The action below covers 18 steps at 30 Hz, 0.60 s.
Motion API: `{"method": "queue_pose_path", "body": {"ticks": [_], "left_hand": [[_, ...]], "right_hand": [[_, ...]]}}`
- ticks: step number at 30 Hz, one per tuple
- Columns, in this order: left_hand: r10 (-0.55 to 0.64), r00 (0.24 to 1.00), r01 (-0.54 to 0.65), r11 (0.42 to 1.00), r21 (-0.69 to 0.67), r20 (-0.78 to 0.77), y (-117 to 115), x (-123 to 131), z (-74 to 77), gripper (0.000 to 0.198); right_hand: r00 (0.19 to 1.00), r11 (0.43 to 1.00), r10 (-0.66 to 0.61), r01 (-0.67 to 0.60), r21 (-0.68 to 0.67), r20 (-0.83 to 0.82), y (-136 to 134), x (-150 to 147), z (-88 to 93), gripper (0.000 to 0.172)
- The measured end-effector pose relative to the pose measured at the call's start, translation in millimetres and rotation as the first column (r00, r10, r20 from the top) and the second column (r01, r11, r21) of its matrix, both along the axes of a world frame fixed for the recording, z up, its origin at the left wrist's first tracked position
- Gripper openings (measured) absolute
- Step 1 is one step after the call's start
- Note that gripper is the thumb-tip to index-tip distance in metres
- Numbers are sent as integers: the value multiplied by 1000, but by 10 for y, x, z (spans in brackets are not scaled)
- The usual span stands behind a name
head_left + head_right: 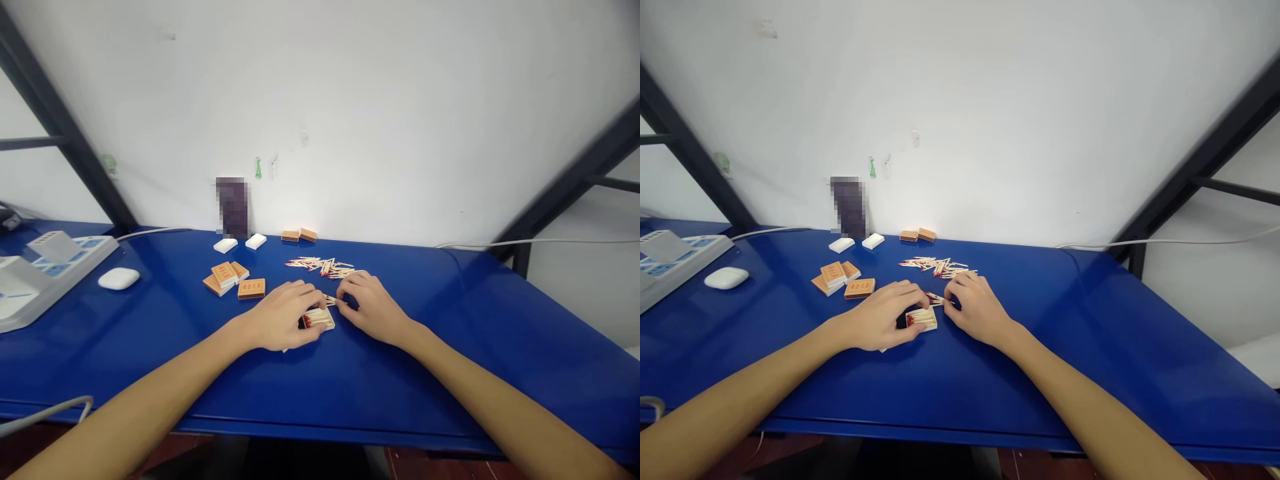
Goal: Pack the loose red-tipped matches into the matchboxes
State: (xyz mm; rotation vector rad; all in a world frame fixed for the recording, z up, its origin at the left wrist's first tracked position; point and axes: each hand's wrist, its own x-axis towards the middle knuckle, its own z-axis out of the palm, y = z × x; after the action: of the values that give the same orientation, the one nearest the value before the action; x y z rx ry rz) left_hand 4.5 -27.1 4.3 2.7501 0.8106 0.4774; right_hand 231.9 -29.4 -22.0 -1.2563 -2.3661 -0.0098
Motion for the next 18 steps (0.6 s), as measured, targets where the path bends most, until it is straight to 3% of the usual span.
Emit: {"method": "queue_pose_path", "body": {"ticks": [6,12,18], "left_hand": [[-24,1000,24,995,92,6,-9,-19,-8,39],[31,999,-32,998,48,23,62,-74,-19,36],[-23,1000,23,999,22,3,62,-78,-33,45]], "right_hand": [[999,1000,4,-4,-1,34,-5,-1,6,10],[998,1000,6,-6,3,55,-20,-2,24,11],[999,1000,1,-2,18,43,-20,4,43,17]]}}
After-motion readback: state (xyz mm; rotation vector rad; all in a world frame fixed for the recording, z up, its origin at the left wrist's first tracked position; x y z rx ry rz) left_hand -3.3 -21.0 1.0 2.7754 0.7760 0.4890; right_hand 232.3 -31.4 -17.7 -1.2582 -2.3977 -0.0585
